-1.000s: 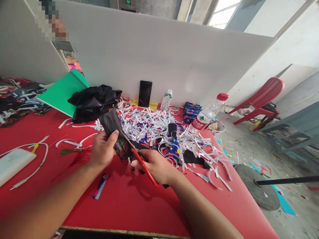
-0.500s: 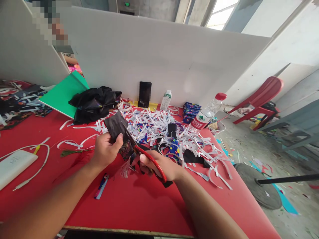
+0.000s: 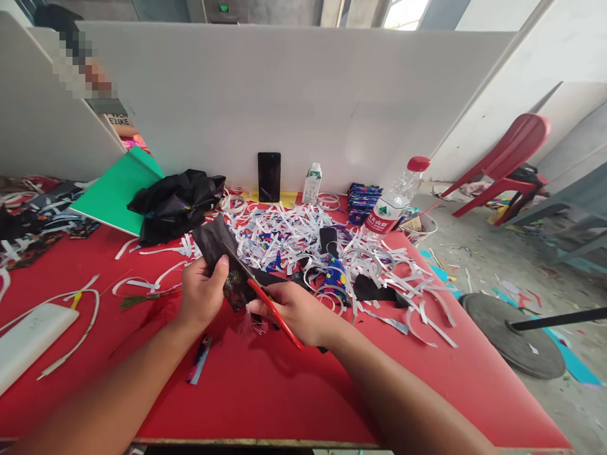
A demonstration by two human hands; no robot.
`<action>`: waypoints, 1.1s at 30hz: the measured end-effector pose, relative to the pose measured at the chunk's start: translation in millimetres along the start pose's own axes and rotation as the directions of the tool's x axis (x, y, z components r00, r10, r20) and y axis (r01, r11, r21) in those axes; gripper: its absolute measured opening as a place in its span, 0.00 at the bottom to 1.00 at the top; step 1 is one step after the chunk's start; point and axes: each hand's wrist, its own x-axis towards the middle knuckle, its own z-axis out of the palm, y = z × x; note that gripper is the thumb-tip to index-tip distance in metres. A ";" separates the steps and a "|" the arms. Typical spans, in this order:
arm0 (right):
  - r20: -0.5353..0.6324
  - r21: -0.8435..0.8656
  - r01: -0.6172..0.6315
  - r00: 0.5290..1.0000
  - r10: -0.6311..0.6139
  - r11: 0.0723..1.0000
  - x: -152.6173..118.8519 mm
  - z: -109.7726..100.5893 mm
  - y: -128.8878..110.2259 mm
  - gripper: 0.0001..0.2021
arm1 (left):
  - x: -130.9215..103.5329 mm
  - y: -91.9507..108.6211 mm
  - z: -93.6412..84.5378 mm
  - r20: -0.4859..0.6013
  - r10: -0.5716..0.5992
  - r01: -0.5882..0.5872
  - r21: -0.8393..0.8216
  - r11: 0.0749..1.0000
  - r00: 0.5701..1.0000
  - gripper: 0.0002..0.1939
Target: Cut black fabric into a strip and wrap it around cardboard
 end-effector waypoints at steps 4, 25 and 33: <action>-0.026 0.092 0.005 1.000 -0.002 0.996 0.7 4.6 -0.9 0.32 | -2.7 0.5 0.9 -0.028 0.015 -0.015 0.007 1.000 0.999 0.23; -0.083 0.074 -0.031 0.996 0.038 0.997 -0.1 7.4 -4.3 0.30 | -5.4 0.9 -0.6 0.008 0.055 -0.055 0.066 0.996 0.998 0.19; -0.027 0.058 0.116 0.993 -0.115 0.992 -3.6 2.0 0.3 0.33 | -4.7 -5.5 -1.9 0.142 0.051 -0.051 0.002 0.999 0.989 0.19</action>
